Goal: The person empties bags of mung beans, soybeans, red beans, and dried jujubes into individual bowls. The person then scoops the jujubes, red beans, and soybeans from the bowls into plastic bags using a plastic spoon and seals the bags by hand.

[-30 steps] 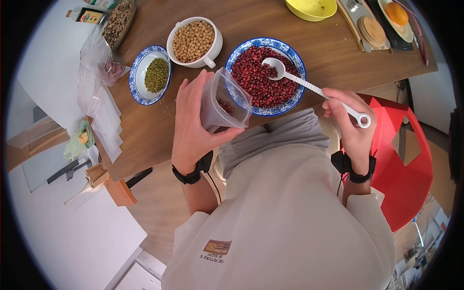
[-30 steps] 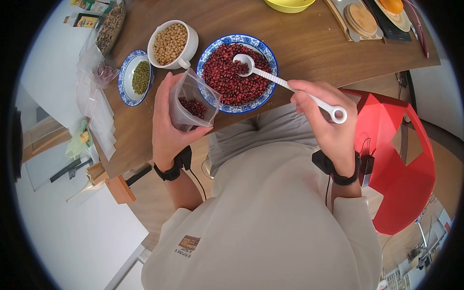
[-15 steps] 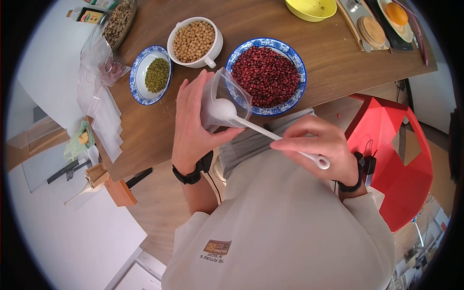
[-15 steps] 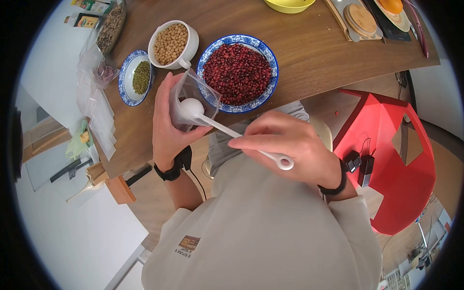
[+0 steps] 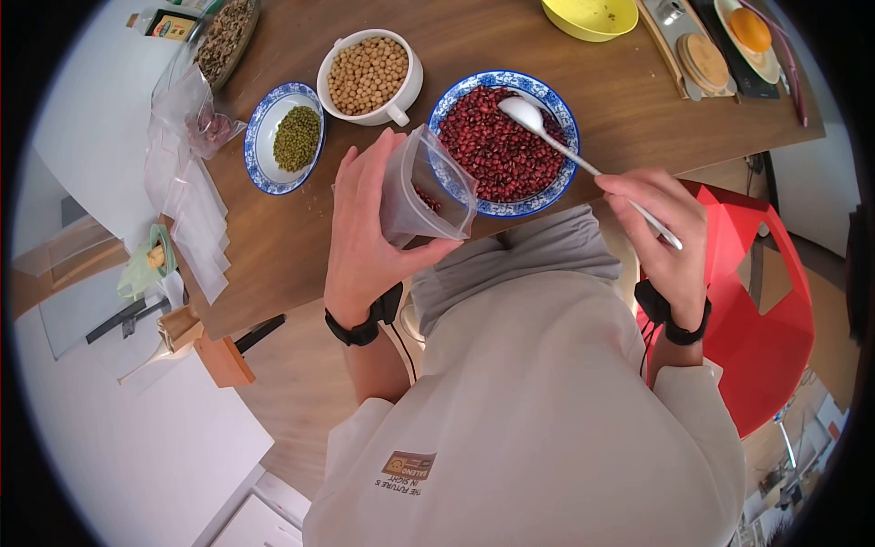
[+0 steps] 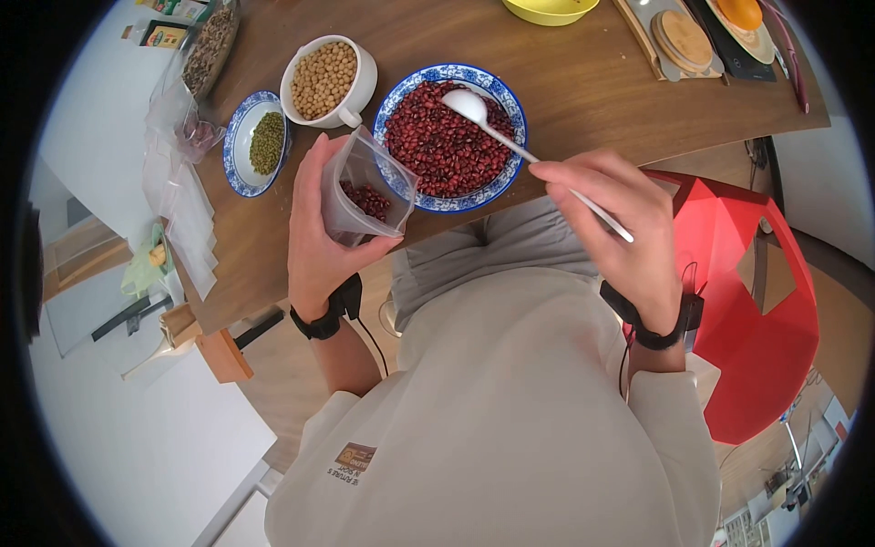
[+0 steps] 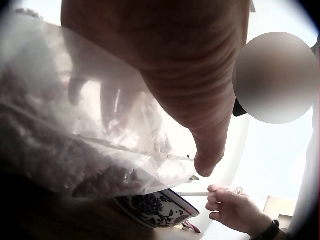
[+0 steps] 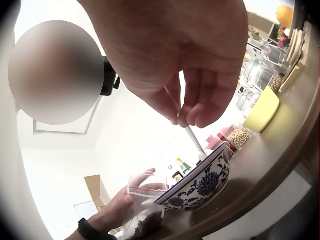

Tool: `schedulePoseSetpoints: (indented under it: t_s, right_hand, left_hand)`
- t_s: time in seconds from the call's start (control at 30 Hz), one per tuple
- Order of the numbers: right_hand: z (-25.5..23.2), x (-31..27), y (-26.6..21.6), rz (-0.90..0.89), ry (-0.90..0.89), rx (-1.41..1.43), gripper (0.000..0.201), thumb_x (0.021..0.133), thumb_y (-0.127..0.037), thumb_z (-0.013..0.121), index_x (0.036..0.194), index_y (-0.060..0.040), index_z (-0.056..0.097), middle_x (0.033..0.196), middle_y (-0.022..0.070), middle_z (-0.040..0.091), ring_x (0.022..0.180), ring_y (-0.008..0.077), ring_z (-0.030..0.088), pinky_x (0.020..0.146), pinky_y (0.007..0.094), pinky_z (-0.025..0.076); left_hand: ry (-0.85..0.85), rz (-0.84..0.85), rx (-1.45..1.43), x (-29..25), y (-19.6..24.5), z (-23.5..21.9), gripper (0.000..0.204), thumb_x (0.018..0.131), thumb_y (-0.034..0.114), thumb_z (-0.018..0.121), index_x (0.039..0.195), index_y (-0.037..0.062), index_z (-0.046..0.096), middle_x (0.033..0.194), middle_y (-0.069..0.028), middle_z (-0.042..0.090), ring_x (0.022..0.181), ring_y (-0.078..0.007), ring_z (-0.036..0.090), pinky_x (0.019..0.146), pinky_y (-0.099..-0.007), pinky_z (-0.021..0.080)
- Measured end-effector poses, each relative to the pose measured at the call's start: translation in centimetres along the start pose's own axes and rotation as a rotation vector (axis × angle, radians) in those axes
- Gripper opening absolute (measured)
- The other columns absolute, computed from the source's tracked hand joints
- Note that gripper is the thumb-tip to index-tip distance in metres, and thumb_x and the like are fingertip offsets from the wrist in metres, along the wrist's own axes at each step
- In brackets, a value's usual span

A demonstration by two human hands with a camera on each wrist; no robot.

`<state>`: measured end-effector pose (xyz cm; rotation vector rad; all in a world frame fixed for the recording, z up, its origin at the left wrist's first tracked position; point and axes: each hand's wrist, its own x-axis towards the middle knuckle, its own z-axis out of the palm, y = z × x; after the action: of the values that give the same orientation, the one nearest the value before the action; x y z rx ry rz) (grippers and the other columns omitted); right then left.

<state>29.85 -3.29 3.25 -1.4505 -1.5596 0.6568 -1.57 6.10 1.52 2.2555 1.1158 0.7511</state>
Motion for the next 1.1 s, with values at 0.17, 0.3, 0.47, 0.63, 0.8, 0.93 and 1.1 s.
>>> schedulePoseSetpoints:
  t_s: [0.17,0.3,0.47,0.63,0.8,0.93,1.1]
  right_hand:
    - [0.9,-0.5,0.2,0.130,0.007,0.141,0.022,0.093,0.001,0.072,0.114,-0.0007,0.077,0.092,0.0098,0.073,0.079,0.0160,0.067,0.071,0.0281,0.051]
    - [1.3,-1.0,0.2,0.310,0.127,0.372,0.021,0.098,-0.003,0.069,0.117,0.0031,0.075,0.093,0.0110,0.074,0.077,0.0147,0.068,0.070,0.0262,0.054]
    - [1.3,-1.4,-0.5,0.206,0.062,0.444,0.021,0.098,-0.003,0.068,0.117,0.0048,0.074,0.093,0.0124,0.074,0.078,0.0147,0.070,0.070,0.0259,0.056]
    - [2.5,-0.7,-2.0,-0.042,-0.171,0.402,0.022,0.090,0.003,0.074,0.112,-0.0006,0.077,0.091,0.0109,0.073,0.077,0.0182,0.070,0.067,0.0279,0.054]
    - [3.1,-0.8,-2.7,-0.161,-0.274,0.303,0.021,0.088,0.002,0.074,0.108,-0.0014,0.078,0.091,0.0102,0.071,0.081,0.0207,0.068,0.067,0.0326,0.052]
    - [1.0,-0.5,-1.4,-0.131,-0.229,0.277,0.030,0.084,0.004,0.076,0.112,-0.0068,0.079,0.094,0.0093,0.072,0.081,0.0185,0.069,0.068,0.0305,0.054]
    - [-0.5,-0.1,-0.5,-0.036,-0.005,0.061,0.028,0.087,0.005,0.074,0.112,-0.0057,0.079,0.095,0.0090,0.072,0.082,0.0185,0.069,0.071,0.0298,0.053]
  left_hand:
    - [-0.001,0.005,0.001,0.1,0.1,0.0,0.114,0.061,0.034,0.097,0.155,0.0053,0.039,0.143,-0.0152,0.060,0.132,-0.0379,0.055,0.119,-0.0631,0.029]
    - [-0.007,0.000,-0.004,0.1,0.1,0.0,0.114,0.061,0.034,0.097,0.155,0.0055,0.039,0.142,-0.0151,0.060,0.132,-0.0376,0.055,0.119,-0.0631,0.029]
    - [-0.006,-0.008,-0.013,0.1,0.1,0.0,0.114,0.061,0.034,0.097,0.155,0.0056,0.039,0.142,-0.0151,0.060,0.131,-0.0375,0.056,0.119,-0.0631,0.029]
    - [0.004,0.008,0.001,0.0,-0.2,0.1,0.115,0.060,0.034,0.097,0.155,0.0053,0.039,0.142,-0.0150,0.061,0.131,-0.0377,0.055,0.119,-0.0631,0.029]
    - [0.010,0.009,0.004,0.0,-0.1,0.1,0.116,0.060,0.034,0.097,0.155,0.0052,0.039,0.142,-0.0146,0.060,0.132,-0.0377,0.055,0.119,-0.0630,0.029]
    - [-0.002,-0.001,-0.003,0.0,0.0,0.0,0.115,0.060,0.034,0.097,0.155,0.0056,0.039,0.142,-0.0142,0.060,0.132,-0.0376,0.054,0.119,-0.0629,0.028]
    - [-0.017,0.008,-0.010,-0.1,-0.3,-0.1,0.118,0.058,0.026,0.097,0.157,0.0051,0.037,0.145,-0.0157,0.057,0.132,-0.0355,0.055,0.115,-0.0542,0.037]
